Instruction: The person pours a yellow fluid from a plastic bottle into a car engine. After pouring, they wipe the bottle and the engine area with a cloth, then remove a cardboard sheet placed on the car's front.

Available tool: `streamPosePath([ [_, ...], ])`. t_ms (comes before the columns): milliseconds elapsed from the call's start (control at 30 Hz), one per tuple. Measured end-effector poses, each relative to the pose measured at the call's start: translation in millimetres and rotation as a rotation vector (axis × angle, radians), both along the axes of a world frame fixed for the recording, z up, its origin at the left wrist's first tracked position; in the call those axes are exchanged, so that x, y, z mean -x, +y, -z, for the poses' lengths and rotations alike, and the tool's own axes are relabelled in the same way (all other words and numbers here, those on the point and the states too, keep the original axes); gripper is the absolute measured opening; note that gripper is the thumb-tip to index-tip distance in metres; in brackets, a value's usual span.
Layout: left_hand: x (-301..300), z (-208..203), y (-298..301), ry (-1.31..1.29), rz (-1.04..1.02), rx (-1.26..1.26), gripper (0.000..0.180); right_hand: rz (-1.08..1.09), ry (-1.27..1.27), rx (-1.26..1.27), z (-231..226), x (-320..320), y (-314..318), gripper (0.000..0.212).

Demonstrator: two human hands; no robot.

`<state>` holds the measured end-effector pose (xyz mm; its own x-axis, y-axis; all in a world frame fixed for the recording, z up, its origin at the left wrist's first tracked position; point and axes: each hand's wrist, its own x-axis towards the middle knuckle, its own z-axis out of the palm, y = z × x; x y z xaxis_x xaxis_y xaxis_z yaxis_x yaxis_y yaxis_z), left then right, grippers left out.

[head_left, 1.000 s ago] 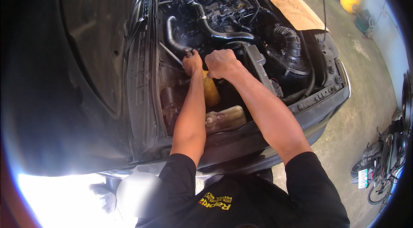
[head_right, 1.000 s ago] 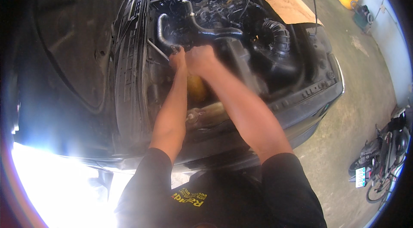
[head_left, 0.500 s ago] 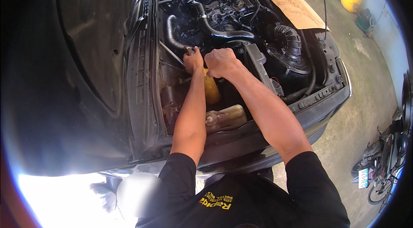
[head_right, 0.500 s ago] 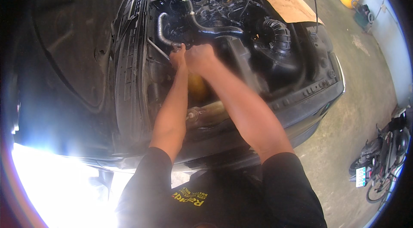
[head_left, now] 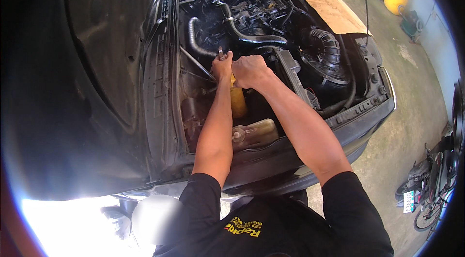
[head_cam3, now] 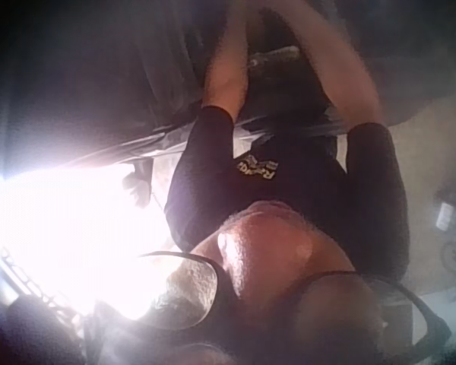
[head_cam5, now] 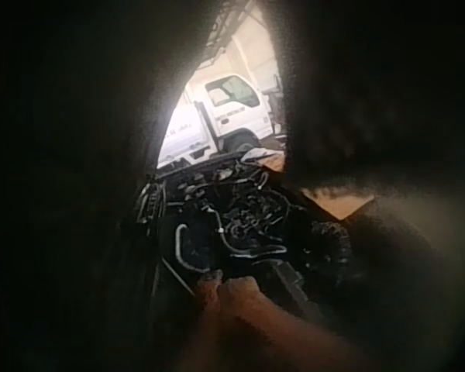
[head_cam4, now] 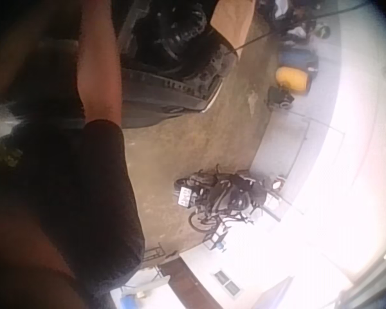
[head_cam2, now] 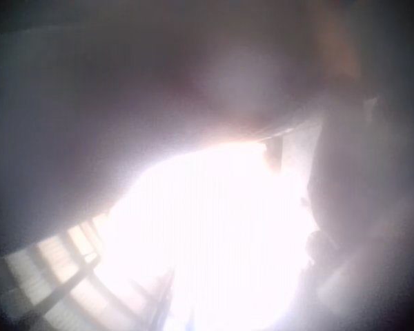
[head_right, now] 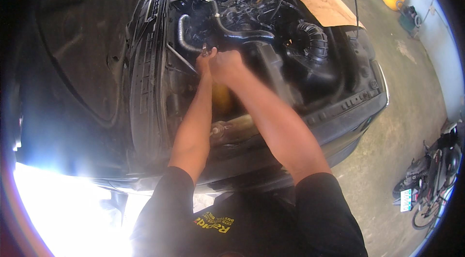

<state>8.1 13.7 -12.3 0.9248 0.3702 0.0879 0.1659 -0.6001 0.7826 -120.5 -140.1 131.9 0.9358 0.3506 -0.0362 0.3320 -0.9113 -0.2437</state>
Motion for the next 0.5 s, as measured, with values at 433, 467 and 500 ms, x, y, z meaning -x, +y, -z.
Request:
streamPosePath([
  [433,-11.1,11.0,4.1,0.058,-0.116,0.031,0.049,-0.013,-0.006,-0.003,2.2,-1.5,-0.2,0.045],
  [467,-10.8,9.7,4.5,0.058,-0.147,0.028,0.049,-0.024,-0.009,-0.006,2.8,-1.8,-0.1,0.045],
  [500,-8.9,8.6,5.0,0.06,-0.178,0.025,0.049,-0.022,-0.013,-0.011,2.4,-0.7,0.2,0.045],
])
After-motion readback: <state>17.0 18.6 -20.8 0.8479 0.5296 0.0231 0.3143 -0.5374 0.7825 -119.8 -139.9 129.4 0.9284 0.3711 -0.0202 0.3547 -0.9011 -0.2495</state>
